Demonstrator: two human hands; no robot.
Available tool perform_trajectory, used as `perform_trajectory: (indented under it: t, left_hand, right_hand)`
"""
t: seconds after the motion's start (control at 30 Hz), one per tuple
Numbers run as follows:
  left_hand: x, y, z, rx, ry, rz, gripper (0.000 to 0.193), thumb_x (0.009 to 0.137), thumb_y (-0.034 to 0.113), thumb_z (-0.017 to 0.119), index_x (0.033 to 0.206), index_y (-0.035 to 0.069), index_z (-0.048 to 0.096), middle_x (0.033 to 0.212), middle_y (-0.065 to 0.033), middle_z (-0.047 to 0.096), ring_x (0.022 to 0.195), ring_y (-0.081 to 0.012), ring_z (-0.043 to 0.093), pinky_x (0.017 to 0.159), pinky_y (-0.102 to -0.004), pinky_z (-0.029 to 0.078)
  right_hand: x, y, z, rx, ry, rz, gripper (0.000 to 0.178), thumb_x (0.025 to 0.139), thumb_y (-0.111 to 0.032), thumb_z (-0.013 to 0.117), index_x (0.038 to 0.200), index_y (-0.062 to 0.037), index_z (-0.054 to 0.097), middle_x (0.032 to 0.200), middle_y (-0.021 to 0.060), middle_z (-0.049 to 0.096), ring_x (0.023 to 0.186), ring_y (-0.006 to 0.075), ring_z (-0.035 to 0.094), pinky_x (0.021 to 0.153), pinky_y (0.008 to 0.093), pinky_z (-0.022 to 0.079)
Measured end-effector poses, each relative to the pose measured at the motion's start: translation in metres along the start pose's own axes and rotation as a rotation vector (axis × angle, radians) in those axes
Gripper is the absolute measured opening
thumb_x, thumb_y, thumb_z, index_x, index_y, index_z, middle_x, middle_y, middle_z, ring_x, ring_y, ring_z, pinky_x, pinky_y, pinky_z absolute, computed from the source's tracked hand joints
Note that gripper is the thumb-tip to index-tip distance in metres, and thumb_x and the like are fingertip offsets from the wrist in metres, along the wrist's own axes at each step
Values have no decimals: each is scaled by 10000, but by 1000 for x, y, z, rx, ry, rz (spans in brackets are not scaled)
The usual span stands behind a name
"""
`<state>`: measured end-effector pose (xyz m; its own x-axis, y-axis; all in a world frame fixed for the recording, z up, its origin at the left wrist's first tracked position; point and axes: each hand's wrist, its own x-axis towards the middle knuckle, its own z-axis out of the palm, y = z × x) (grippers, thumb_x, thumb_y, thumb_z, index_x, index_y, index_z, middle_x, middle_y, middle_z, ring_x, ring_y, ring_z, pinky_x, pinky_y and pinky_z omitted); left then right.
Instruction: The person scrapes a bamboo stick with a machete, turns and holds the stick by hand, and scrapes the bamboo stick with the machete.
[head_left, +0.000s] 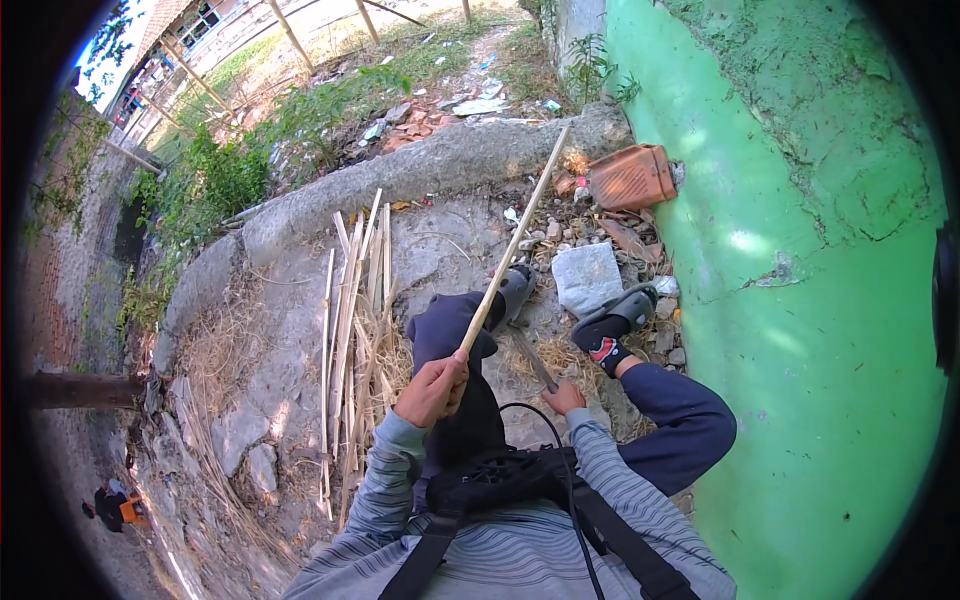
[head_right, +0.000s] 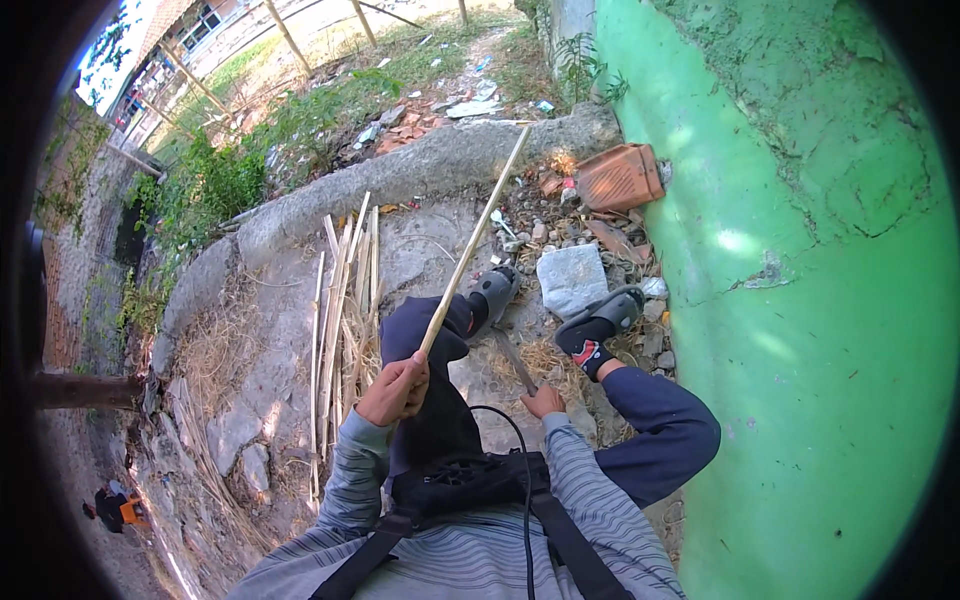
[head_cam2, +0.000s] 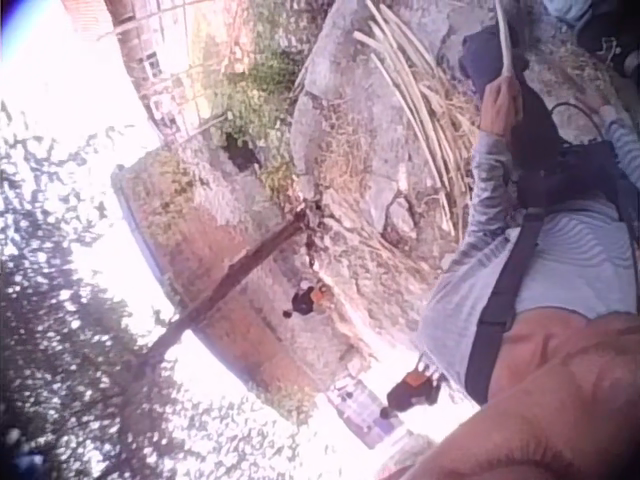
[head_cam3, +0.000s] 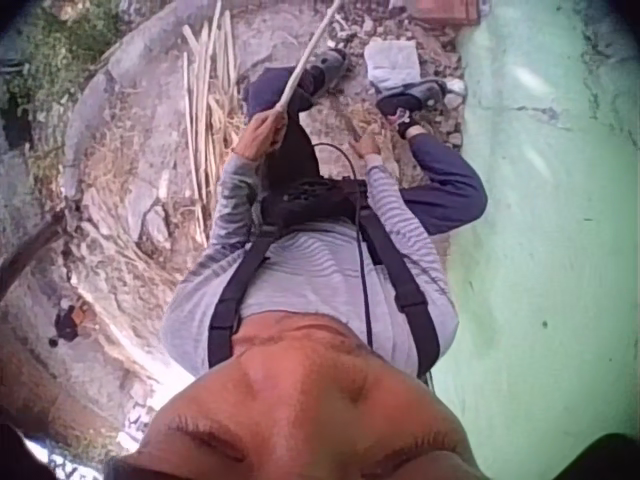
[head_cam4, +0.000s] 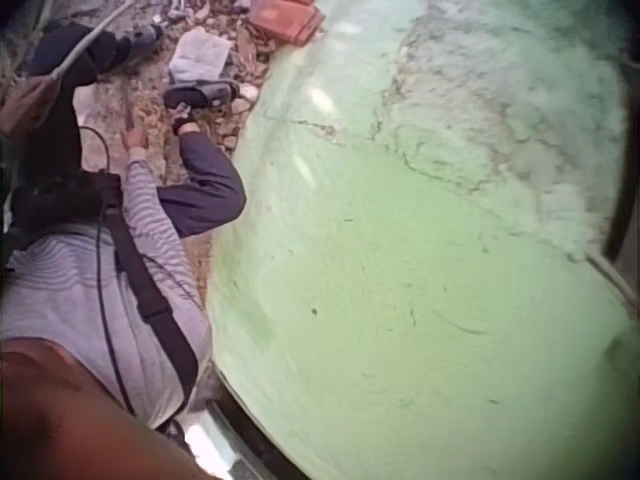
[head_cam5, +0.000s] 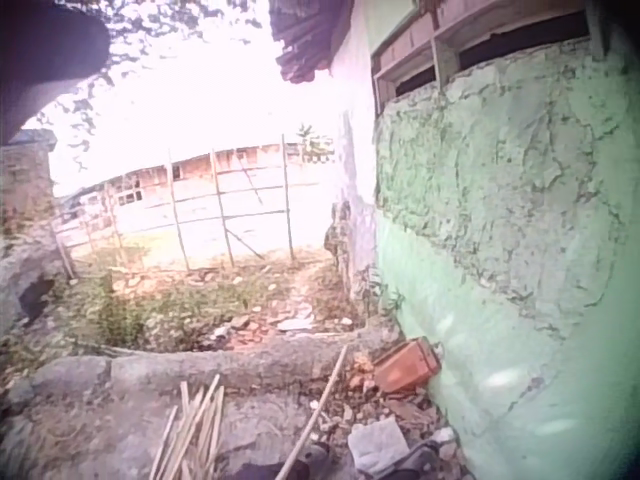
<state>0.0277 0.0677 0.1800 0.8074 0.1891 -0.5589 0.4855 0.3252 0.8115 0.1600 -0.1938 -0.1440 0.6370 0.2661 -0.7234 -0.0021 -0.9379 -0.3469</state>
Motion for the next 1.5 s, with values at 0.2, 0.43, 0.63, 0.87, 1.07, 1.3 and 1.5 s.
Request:
perform_trajectory:
  t: [0.2,0.43,0.63,0.87,1.07,1.3,1.5]
  left_hand:
    - [4,28,7,81,-130,104,413,1127,427,417,861,114,457,699,31,398,504,-82,461,421,-257,449]
    - [66,21,22,162,-134,240,508,1116,457,424,787,79,504,654,44,389,529,-78,415,462,-264,362]
    - [99,8,84,270,-164,513,341,1134,378,411,991,89,522,741,39,449,540,-69,389,489,-251,344]
    - [108,15,96,40,-367,160,262,1091,347,447,959,123,480,690,32,375,486,-81,315,431,-278,279]
    - [147,-42,80,808,-9,488,474,1077,432,475,861,28,598,675,-25,551,566,-151,514,512,-361,382]
    - [141,-62,72,618,-115,314,579,1100,472,400,795,6,559,644,-43,508,609,-180,482,592,-395,397]
    - [142,-85,46,524,-202,326,510,1110,470,402,797,82,508,630,24,450,505,-108,403,479,-320,338]
  right_hand:
    - [-78,18,-68,444,71,-265,608,921,-458,754,1256,38,644,994,160,739,855,224,724,740,382,569]
    - [-254,-51,-229,810,496,-490,393,1057,-353,619,1245,-11,662,645,-47,536,511,39,473,461,250,362]
    - [-266,-84,-299,290,784,-784,327,958,-313,743,1083,-12,711,593,45,599,539,120,592,511,333,437]
    - [-202,-95,-278,-251,861,-712,381,899,-421,771,803,-78,635,654,140,664,623,365,683,577,490,526]
    - [-157,-88,-204,-125,748,-592,401,892,-481,746,818,-95,667,665,147,673,668,387,695,595,503,539]
    - [-126,-75,-157,57,726,-518,239,823,-345,765,905,-122,738,726,157,700,719,402,697,625,507,541]
    - [-124,-90,-152,12,800,-505,204,812,-322,763,887,-134,740,737,163,702,726,402,703,635,519,548]
